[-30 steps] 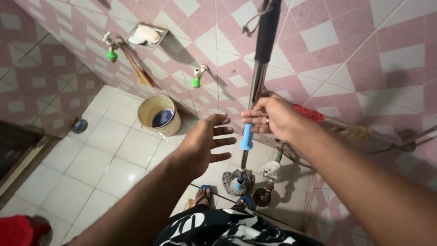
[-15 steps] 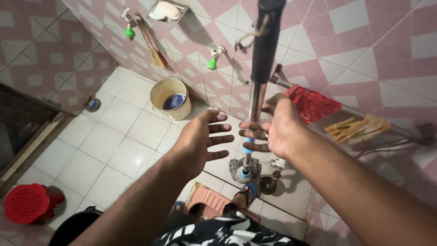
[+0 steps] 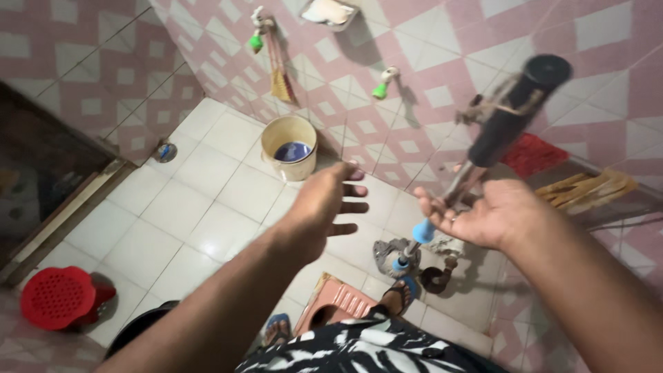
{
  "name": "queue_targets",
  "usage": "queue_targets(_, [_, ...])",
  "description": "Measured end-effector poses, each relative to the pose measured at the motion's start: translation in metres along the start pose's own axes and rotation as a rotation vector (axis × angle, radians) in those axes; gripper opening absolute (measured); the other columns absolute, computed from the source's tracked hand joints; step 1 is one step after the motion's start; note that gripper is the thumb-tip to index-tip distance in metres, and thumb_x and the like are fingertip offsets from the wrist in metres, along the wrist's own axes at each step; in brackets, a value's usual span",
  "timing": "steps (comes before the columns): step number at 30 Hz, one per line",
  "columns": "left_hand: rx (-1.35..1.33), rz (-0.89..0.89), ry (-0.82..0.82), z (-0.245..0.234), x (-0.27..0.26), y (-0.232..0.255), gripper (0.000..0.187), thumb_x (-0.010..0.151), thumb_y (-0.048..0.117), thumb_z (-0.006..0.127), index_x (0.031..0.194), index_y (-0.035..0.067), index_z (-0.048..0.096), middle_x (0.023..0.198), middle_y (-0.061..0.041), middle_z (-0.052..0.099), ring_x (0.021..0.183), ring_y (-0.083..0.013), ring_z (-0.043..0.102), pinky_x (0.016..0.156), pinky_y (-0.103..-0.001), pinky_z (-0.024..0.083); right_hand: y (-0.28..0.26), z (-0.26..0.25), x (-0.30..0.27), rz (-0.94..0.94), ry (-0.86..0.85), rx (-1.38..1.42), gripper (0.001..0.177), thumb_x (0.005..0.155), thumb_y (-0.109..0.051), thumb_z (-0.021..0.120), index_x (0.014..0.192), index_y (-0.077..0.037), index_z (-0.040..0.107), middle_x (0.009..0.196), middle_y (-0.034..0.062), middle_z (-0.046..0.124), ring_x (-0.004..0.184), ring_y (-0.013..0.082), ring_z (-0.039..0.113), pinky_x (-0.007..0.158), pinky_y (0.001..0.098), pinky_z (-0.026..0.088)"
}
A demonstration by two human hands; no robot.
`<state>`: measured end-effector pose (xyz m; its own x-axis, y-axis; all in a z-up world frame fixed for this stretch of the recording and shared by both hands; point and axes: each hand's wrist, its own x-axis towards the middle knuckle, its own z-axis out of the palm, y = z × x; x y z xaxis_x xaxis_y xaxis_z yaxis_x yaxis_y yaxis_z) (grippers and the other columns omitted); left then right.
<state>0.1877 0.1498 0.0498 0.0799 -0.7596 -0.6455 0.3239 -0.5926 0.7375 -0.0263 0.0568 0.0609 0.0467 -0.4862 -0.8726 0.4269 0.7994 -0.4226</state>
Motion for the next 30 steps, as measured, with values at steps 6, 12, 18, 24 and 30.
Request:
queue_targets(6, [0.127, -0.095, -0.155, -0.062, -0.048, -0.038, 0.043, 0.096, 0.043, 0.049, 0.122, 0.011, 0.06, 0.112, -0.006, 0.064, 0.107, -0.0238, 0.064, 0.092, -0.047, 0.049, 0.08, 0.005, -0.015, 0.031, 0.056, 0.131, 0.026, 0.109, -0.029, 0.053, 0.097, -0.006, 0.051, 0.115, 0.0172, 0.051, 0.106, 0.0379, 0.066, 0.088, 0.0498, 0.061])
queue_targets(12, [0.197, -0.224, -0.268, -0.091, -0.074, -0.049, 0.045, 0.096, 0.044, 0.046, 0.126, 0.014, 0.06, 0.124, -0.01, 0.067, 0.114, -0.0257, 0.063, 0.097, -0.05, 0.048, 0.158, 0.002, -0.033, 0.021, 0.003, 0.171, 0.028, 0.101, -0.031, 0.05, 0.096, -0.006, 0.061, 0.099, 0.0094, 0.058, 0.094, 0.0316, 0.062, 0.081, 0.0459, 0.059])
queue_targets(18, [0.246, -0.297, -0.287, -0.081, -0.081, -0.071, 0.042, 0.097, 0.042, 0.045, 0.123, 0.012, 0.059, 0.125, -0.012, 0.066, 0.117, -0.0276, 0.064, 0.1, -0.052, 0.048, 0.21, -0.027, -0.057, -0.019, -0.09, 0.245, 0.013, 0.1, -0.009, 0.061, 0.101, 0.002, 0.054, 0.096, 0.0147, 0.06, 0.08, 0.0231, 0.064, 0.069, 0.0323, 0.059])
queue_targets(24, [0.335, -0.355, -0.32, -0.053, -0.085, -0.111, 0.044, 0.098, 0.042, 0.043, 0.125, 0.011, 0.06, 0.126, -0.011, 0.065, 0.118, -0.0271, 0.061, 0.101, -0.051, 0.045, 0.235, -0.058, -0.103, 0.059, -0.042, 0.313, 0.022, 0.098, -0.014, 0.06, 0.106, 0.006, 0.055, 0.087, 0.0157, 0.066, 0.062, 0.014, 0.064, 0.054, 0.0223, 0.057])
queue_targets(30, [0.368, -0.439, -0.369, -0.009, -0.084, -0.165, 0.048, 0.097, 0.044, 0.046, 0.129, 0.011, 0.059, 0.129, -0.011, 0.064, 0.12, -0.0276, 0.058, 0.104, -0.051, 0.045, 0.264, -0.103, -0.142, 0.164, -0.185, 0.137, 0.024, 0.096, -0.024, 0.056, 0.079, -0.006, 0.051, 0.071, 0.0081, 0.061, 0.054, 0.0179, 0.063, 0.045, 0.0298, 0.056])
